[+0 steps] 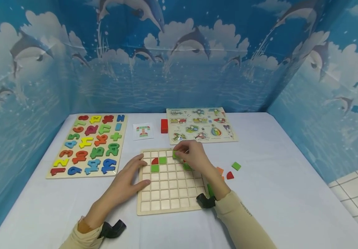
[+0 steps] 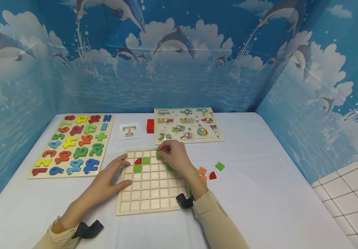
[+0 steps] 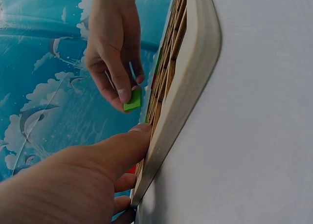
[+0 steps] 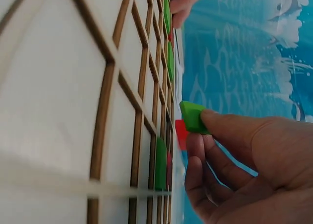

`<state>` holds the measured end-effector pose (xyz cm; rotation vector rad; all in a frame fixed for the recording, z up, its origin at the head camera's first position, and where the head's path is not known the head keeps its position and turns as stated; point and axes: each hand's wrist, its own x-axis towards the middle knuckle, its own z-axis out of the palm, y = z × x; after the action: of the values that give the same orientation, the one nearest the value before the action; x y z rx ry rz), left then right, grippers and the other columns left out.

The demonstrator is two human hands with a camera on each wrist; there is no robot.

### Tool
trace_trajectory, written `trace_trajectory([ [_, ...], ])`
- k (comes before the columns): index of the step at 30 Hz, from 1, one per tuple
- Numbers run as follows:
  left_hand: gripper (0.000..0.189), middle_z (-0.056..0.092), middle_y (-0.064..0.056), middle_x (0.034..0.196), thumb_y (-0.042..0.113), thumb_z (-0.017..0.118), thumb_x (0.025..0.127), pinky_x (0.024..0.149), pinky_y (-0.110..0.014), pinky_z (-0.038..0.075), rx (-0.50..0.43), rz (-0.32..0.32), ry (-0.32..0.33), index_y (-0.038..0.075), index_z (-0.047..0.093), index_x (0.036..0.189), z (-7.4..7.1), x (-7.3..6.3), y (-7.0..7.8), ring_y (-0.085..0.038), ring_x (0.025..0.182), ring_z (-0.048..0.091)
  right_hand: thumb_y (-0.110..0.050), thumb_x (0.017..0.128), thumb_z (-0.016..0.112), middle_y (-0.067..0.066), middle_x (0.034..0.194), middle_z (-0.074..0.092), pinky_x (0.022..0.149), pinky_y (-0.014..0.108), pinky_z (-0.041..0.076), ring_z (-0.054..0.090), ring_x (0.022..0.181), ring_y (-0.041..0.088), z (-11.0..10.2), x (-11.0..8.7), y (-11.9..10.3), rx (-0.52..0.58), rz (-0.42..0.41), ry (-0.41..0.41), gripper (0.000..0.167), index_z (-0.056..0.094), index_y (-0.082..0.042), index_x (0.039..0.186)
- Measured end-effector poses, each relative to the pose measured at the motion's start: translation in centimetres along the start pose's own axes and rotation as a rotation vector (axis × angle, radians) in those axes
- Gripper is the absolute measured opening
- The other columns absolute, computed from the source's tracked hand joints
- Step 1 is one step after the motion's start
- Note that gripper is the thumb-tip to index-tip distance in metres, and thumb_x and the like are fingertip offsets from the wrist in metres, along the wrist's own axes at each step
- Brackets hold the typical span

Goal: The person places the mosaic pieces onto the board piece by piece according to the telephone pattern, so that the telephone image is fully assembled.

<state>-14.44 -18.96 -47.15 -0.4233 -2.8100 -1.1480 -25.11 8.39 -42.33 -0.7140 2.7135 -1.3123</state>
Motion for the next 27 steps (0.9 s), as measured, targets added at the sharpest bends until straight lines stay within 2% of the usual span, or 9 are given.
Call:
trace_trajectory([
  [9, 0.059, 0.032, -0.011, 0.172, 0.029, 0.082, 0.094, 0.125, -0.059, 0.034, -0.002, -0.003, -0.005, 0.010, 0.055, 0.143, -0.1, 0.1, 0.0, -0.036, 0.160, 0.029, -0.004, 0.092, 0.080, 0.002, 0.090, 0.078, 0.075, 0.028, 0.059, 0.069, 0.080, 0.010, 1.6, 0.4, -0.4, -0.020, -0.028, -0.011, 0.007, 0.080, -0.008, 0.098],
  [20, 0.060, 0.032, -0.010, 0.172, 0.030, 0.082, 0.094, 0.124, -0.059, 0.034, -0.005, -0.007, -0.006, 0.012, 0.055, 0.144, 0.0, 0.1, -0.1, -0.036, 0.160, 0.029, -0.005, 0.093, 0.080, 0.002, 0.104, 0.078, 0.084, 0.035, 0.062, 0.073, 0.091, 0.015, 1.8, -0.2, -0.7, -0.038, 0.060, -0.009, 0.009, 0.085, -0.011, 0.099],
  [22, 0.060, 0.032, -0.011, 0.172, 0.031, 0.081, 0.094, 0.124, -0.059, 0.034, -0.003, -0.006, -0.008, 0.012, 0.055, 0.144, 0.1, 0.2, -0.1, -0.036, 0.160, 0.029, -0.005, 0.093, 0.080, 0.002, 0.105, 0.077, 0.086, 0.036, 0.061, 0.073, 0.096, 0.016, 1.9, -0.4, -0.7, -0.081, 0.034, -0.004, 0.012, 0.085, -0.012, 0.101],
  [27, 0.060, 0.032, -0.010, 0.172, 0.031, 0.082, 0.094, 0.124, -0.060, 0.035, 0.011, -0.016, -0.006, 0.012, 0.055, 0.144, 0.2, 0.2, -0.2, -0.036, 0.160, 0.029, -0.001, 0.093, 0.077, 0.003, 0.101, 0.077, 0.087, 0.040, 0.060, 0.073, 0.101, 0.022, 2.1, -0.6, -0.8, -0.250, -0.113, 0.015, 0.016, 0.085, -0.011, 0.104],
])
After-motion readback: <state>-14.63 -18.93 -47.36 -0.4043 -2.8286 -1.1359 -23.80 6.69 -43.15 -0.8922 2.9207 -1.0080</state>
